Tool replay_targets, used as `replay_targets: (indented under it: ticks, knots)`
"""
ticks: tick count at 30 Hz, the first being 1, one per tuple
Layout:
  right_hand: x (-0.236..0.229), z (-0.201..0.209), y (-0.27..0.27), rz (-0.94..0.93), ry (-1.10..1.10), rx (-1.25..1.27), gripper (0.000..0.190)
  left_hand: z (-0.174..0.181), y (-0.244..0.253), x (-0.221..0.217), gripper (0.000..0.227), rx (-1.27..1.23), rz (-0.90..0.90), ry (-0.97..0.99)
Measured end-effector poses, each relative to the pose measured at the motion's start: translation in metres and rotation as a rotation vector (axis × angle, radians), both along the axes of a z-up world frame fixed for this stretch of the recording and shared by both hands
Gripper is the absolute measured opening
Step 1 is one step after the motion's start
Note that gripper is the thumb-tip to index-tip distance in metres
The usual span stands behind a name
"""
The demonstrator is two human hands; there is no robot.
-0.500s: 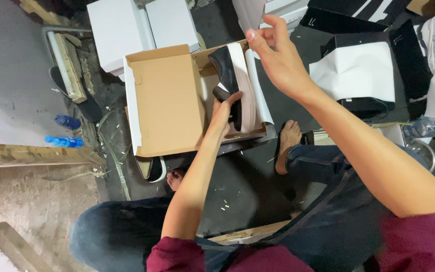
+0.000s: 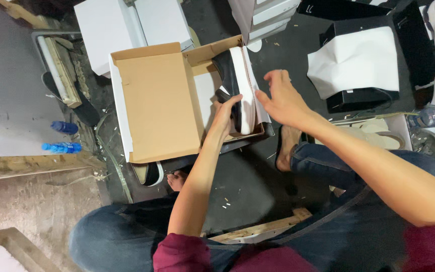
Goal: The person packs leather shoes by placing a paper insert into each shoe, wrapping the shoes in paper, and placing them into a white box.
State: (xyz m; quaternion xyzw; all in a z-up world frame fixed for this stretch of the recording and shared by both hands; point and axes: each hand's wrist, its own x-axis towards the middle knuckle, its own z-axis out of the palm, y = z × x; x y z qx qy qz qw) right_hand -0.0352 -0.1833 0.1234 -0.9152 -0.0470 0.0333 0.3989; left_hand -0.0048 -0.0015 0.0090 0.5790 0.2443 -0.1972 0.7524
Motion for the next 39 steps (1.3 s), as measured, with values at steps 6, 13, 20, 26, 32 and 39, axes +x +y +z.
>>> replay_targets:
  ticks: [6, 13, 20, 26, 32, 39]
  knots:
    - [-0.020, -0.011, 0.004, 0.076, 0.496, -0.520, 0.056, 0.027, -0.006, -0.011, 0.114, 0.010, -0.038, -0.036]
    - [-0.005, -0.118, -0.036, -0.224, 0.576, -0.060, 0.067, 0.028, -0.003, -0.009, 0.114, 0.086, -0.102, -0.057]
    - [-0.033, -0.080, -0.007, -0.468, 0.778, 0.560, 0.082, -0.001, 0.017, -0.014, 0.126, 0.167, -0.239, 0.009]
    - [-0.029, -0.109, -0.005, -0.535, 0.741, 0.726, 0.057, 0.017, 0.020, -0.021, 0.116, 0.341, -0.447, -0.065]
    - [-0.018, -0.126, 0.001, -0.765, 0.453, 0.705, 0.047, 0.020, 0.021, -0.030, 0.104, 0.487, -0.528, -0.155]
    - [-0.054, -0.058, 0.033, -0.354, -0.194, 0.378, 0.036, 0.025, 0.023, -0.041, 0.092, 0.544, -0.554, -0.276]
